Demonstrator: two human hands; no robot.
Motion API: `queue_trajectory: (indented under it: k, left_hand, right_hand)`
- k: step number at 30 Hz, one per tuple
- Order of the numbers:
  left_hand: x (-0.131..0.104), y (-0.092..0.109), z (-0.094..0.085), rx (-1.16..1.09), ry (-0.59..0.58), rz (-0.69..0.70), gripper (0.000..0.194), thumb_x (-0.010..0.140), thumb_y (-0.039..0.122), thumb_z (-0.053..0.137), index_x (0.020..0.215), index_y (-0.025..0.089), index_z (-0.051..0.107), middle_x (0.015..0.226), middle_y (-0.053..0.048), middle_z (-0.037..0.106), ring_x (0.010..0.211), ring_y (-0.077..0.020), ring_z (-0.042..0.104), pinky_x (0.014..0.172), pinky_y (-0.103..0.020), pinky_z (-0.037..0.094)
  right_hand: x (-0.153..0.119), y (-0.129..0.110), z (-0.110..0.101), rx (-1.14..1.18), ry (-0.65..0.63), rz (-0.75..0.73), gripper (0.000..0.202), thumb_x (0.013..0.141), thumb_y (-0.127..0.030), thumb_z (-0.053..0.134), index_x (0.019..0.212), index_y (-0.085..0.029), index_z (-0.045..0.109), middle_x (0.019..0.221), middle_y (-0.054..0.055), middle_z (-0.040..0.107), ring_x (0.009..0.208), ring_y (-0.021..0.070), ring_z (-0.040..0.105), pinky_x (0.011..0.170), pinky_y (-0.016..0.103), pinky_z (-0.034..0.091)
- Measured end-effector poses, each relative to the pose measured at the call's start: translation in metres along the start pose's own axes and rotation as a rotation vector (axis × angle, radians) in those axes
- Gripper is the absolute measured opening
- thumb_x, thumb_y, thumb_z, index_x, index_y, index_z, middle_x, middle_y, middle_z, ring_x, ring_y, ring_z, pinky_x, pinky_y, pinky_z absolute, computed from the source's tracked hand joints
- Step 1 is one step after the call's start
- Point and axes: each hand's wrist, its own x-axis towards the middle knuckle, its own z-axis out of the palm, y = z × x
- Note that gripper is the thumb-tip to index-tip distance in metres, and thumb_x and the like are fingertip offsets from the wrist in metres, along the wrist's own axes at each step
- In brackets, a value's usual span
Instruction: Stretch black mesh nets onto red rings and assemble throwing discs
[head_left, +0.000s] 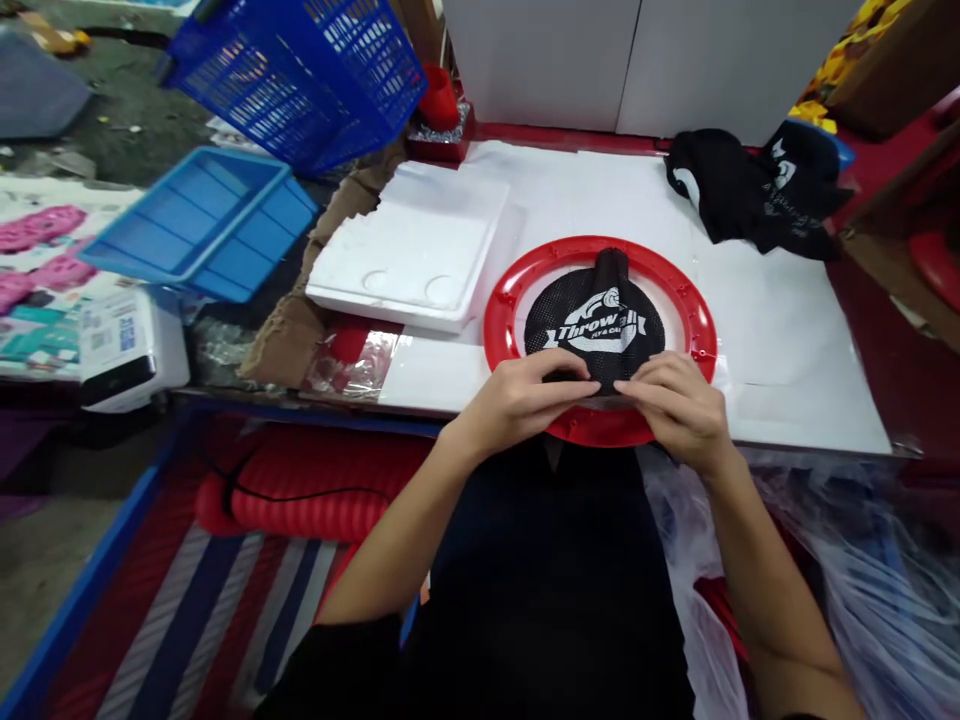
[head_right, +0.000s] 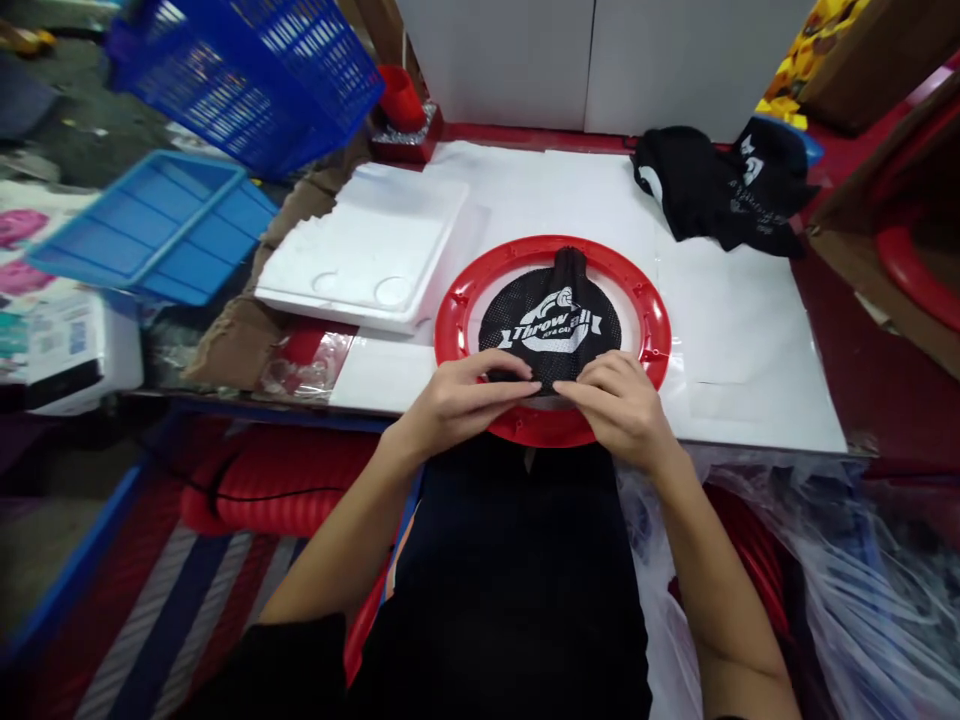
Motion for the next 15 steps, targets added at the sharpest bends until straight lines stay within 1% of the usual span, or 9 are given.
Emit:
queue_trajectory:
  k: [2, 4, 5, 7, 9, 12, 15]
  left_hand:
    - [-0.007, -0.004, -0.005, -0.046, -0.04, 0.027, 0.023, 0.107, 0.023, 0.06, 0.118, 0.026, 0.08, 0.108, -0.009, 0.078, 0.103, -0.0175, 0.075, 0.087, -0.031, 0.061]
    - [-0.01, -0.006, -0.009, -0.064, -0.121, 0.047, 0.022, 0.107, 0.025, 0.061, 0.113, 0.028, 0.082, 0.101, -0.007, 0.08, 0.099, -0.018, 0.075, 0.087, -0.033, 0.06]
    - [-0.01, -0.007, -0.01, -0.061, -0.165, 0.051, 0.022, 0.107, 0.026, 0.061, 0.112, 0.029, 0.082, 0.1, -0.007, 0.08, 0.1, -0.0187, 0.075, 0.088, -0.034, 0.06]
    - [-0.008, -0.006, -0.011, -0.044, -0.21, 0.054, 0.023, 0.106, 0.025, 0.061, 0.111, 0.029, 0.082, 0.1, -0.007, 0.08, 0.1, -0.0198, 0.074, 0.088, -0.036, 0.059]
    - [-0.007, -0.005, -0.011, -0.028, -0.203, 0.065, 0.022, 0.105, 0.022, 0.061, 0.111, 0.029, 0.082, 0.101, -0.007, 0.08, 0.098, -0.02, 0.073, 0.086, -0.036, 0.058]
    - [-0.006, -0.003, -0.01, 0.002, -0.155, 0.106, 0.022, 0.103, 0.018, 0.064, 0.112, 0.028, 0.081, 0.102, -0.006, 0.079, 0.098, -0.0199, 0.071, 0.084, -0.035, 0.058]
    - [-0.006, -0.003, -0.008, 0.041, -0.125, 0.158, 0.02, 0.101, 0.017, 0.067, 0.113, 0.027, 0.079, 0.103, -0.005, 0.079, 0.1, -0.0201, 0.071, 0.082, -0.034, 0.059]
  right_hand:
    - [-0.001, 0.003, -0.007, 0.046, -0.088, -0.056, 0.037, 0.095, -0.011, 0.068, 0.118, -0.038, 0.079, 0.095, 0.002, 0.077, 0.103, 0.0249, 0.068, 0.093, 0.049, 0.054]
    - [0.0, 0.004, -0.013, 0.066, -0.182, -0.066, 0.034, 0.094, -0.013, 0.07, 0.113, -0.039, 0.081, 0.103, 0.003, 0.078, 0.111, 0.0268, 0.067, 0.095, 0.051, 0.055]
    - [0.001, 0.004, -0.015, 0.074, -0.219, -0.065, 0.033, 0.093, -0.014, 0.07, 0.112, -0.039, 0.081, 0.107, 0.004, 0.078, 0.113, 0.0276, 0.067, 0.096, 0.052, 0.055]
    - [0.002, 0.003, -0.017, 0.087, -0.252, -0.074, 0.032, 0.092, -0.014, 0.07, 0.111, -0.038, 0.081, 0.113, 0.004, 0.078, 0.117, 0.0286, 0.067, 0.096, 0.053, 0.056]
    - [0.001, 0.003, -0.017, 0.078, -0.256, -0.103, 0.033, 0.092, -0.013, 0.07, 0.112, -0.036, 0.08, 0.115, 0.005, 0.078, 0.118, 0.0291, 0.067, 0.096, 0.053, 0.057]
    - [-0.005, 0.003, -0.015, 0.021, -0.247, -0.157, 0.036, 0.091, -0.011, 0.07, 0.115, -0.036, 0.08, 0.114, 0.005, 0.08, 0.116, 0.0292, 0.07, 0.094, 0.053, 0.059]
    - [-0.011, 0.006, -0.013, -0.029, -0.227, -0.219, 0.041, 0.091, -0.008, 0.07, 0.119, -0.036, 0.079, 0.113, 0.003, 0.081, 0.113, 0.0278, 0.072, 0.094, 0.052, 0.06]
